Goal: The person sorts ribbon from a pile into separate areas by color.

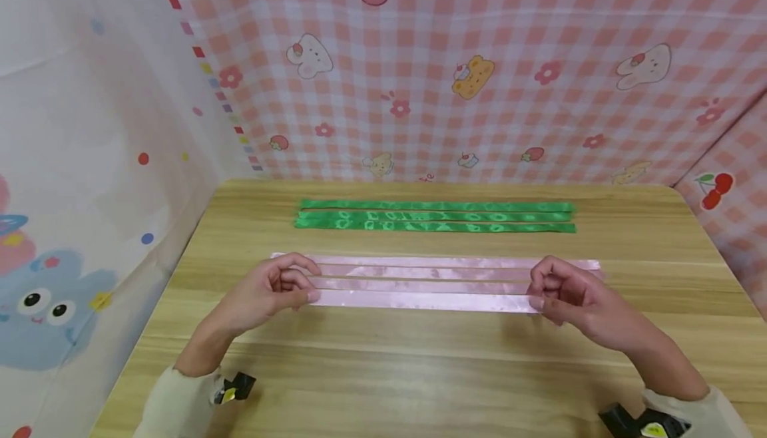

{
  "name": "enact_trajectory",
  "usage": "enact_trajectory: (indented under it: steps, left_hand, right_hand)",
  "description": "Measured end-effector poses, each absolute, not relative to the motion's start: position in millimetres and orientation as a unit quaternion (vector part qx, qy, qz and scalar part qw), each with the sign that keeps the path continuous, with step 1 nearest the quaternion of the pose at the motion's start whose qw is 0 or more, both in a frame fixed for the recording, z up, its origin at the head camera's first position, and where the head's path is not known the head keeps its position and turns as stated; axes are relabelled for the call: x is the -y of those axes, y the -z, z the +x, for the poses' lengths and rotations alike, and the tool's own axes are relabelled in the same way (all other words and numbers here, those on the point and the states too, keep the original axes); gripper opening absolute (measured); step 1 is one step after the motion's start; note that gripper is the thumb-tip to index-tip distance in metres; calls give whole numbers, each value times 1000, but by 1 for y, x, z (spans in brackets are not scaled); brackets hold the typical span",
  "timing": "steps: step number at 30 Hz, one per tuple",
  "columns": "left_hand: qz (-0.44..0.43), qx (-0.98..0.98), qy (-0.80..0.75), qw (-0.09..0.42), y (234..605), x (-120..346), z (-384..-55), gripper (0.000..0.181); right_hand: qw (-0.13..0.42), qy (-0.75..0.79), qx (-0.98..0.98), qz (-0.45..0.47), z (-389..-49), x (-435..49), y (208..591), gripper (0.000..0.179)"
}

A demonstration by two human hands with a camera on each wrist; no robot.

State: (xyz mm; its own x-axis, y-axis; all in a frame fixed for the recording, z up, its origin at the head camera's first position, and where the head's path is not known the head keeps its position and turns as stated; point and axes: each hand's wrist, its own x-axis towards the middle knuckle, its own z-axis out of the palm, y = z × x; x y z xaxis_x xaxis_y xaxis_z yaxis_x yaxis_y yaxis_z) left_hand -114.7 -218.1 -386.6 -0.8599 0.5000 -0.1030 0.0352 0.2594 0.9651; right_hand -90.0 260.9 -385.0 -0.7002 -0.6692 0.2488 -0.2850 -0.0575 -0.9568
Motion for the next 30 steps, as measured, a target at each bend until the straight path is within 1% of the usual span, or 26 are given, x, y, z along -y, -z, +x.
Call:
enact_trajectory:
  steps: [3,9,13,18,25,30]
  left_hand:
    - [170,-775,-578,191,390,224,-116,33]
    - [169,-769,-586,190,393,236,-117,34]
    - [135,-780,-582,187,395,242,-118,34]
    - [92,-798,-571,171,400,248,-119,39]
    - [85,-802,-569,162,414,259,-120,39]
    - [78,-800,-571,166,423,266,-123,38]
  right_hand:
    - [150,621,-689,-342,-88,-276,388,24]
    - [141,615,-700,-335,-86,-302,395,26]
    - [133,588,-734,-313,-84,-319,398,26]
    - [129,572,-754,-294,-86,-339,407,25]
    - [150,554,-782,-244,-90,-355,422,16]
    - [141,528,-806,-227,-92,-362,433,13]
